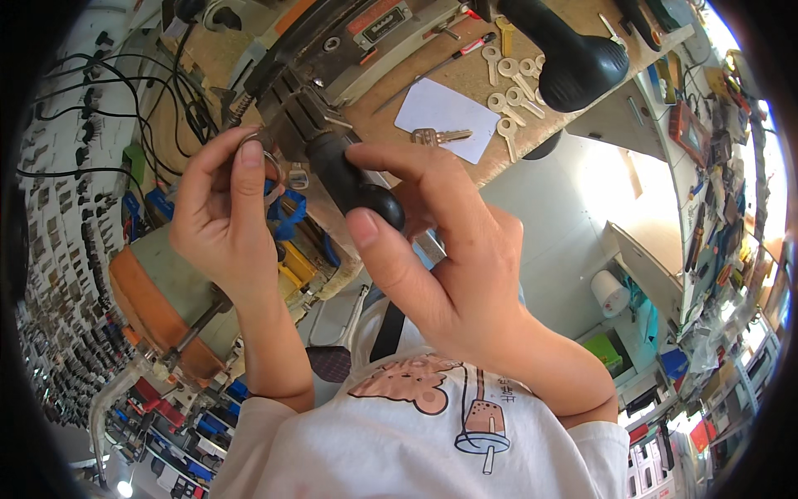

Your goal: The person operates a key-cutting machine to duplicate keys. They secure a key blank in the machine, run it against the cutting wheel, then measure and file the cut key using calipers and pliers. The process repeats for multiple keys.

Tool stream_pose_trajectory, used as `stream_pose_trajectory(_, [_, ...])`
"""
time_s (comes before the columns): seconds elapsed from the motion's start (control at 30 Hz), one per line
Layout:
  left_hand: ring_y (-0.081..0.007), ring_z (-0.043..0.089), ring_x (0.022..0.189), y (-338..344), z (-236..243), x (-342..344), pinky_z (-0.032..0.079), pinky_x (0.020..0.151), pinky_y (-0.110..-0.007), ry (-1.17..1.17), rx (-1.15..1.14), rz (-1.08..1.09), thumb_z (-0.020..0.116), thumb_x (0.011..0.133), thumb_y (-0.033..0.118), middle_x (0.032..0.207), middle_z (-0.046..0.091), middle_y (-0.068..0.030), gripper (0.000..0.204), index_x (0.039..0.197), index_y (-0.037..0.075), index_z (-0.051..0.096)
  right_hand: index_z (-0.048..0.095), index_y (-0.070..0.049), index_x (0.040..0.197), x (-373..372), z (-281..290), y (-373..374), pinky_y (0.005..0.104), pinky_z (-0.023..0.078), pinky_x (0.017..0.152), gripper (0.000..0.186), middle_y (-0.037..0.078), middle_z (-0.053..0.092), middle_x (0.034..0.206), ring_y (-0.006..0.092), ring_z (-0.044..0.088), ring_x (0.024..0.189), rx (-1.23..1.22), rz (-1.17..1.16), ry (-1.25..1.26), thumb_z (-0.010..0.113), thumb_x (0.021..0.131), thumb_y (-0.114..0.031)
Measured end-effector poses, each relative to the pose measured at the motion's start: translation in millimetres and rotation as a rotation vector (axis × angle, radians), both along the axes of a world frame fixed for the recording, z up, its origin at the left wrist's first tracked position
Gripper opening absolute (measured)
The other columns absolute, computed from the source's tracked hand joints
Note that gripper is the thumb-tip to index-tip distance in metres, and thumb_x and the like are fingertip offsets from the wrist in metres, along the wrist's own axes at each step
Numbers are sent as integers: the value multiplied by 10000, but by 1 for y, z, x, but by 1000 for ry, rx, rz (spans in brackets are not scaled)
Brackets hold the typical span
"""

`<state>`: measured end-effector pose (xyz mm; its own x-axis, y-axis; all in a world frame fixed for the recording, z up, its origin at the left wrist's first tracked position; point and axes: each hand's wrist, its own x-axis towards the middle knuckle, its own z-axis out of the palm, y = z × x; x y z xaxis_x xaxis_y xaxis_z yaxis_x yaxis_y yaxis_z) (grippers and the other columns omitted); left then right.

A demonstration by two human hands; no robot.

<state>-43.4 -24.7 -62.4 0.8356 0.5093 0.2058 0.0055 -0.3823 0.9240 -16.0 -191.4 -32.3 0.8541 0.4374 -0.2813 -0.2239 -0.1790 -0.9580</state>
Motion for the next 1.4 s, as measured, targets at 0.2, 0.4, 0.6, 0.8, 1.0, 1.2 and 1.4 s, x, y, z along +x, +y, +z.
stream_pose_trajectory(0.2, [-75, 543, 595, -5, 0, 1, 425, 534, -187, 22, -62, 6, 601, 820, -9, 796, 593, -53, 85, 901, -25, 622, 416, 2, 1135, -8, -1, 10, 243, 491, 529, 288, 121, 622, 824, 149, 602, 652, 441, -308, 473, 457, 898, -157])
stream_pose_trajectory(0.4, [-143, 602, 810, 0, 2, -6, 480, 709, -239, 50, 96, -18, 547, 856, 9, 960, 621, -107, 200, 1045, -40, 590, 471, 4, 1150, -7, -28, -34, 250, 496, 653, 370, 90, 631, 828, 155, 631, 721, 344, -143, 231, 441, 941, -300])
stream_pose_trajectory(0.6, [-256, 575, 919, -4, -1, -51, 524, 758, -301, -113, 547, 21, 473, 895, 9, 1019, 550, -157, 220, 1082, -88, 536, 616, -27, 950, 75, -68, -150, 245, 451, 587, 143, 58, 630, 778, 99, 557, 684, -498, -476, -397, 574, 821, -69])
stream_pose_trajectory(0.8, [-288, 556, 806, -74, 1, -68, 465, 696, -370, 135, 484, -594, 630, 741, 44, 903, 587, -117, 193, 928, -2, 626, 633, -72, 921, 157, -76, -171, 330, 457, 658, 152, 75, 607, 870, 227, 581, 706, -743, -198, -647, 602, 772, -83])
stream_pose_trajectory(1.0, [-285, 545, 892, -135, -17, -63, 435, 835, -427, 329, 404, -712, 705, 661, 134, 930, 588, -78, 284, 927, 60, 640, 645, -113, 906, 192, -76, -175, 370, 460, 683, 162, 59, 555, 900, 265, 575, 808, -787, 158, -735, 628, 747, -82])
stream_pose_trajectory(1.2, [-217, 496, 1012, -159, -35, -63, 229, 1038, -513, 557, 641, -971, 737, 626, 202, 932, 548, -44, 265, 833, 85, 618, 599, -108, 915, 215, -82, -184, 385, 470, 693, 176, 66, 521, 947, 278, 576, 830, -761, 451, -799, 625, 744, -80])
stream_pose_trajectory(1.4, [-210, 518, 876, -144, -55, -92, 260, 1033, -511, 557, 871, -968, 694, 610, 139, 693, 481, -47, 135, 609, 71, 577, 559, -62, 898, 227, -76, -184, 358, 461, 659, 161, 64, 546, 907, 255, 570, 779, -708, 569, -882, 626, 753, -83])
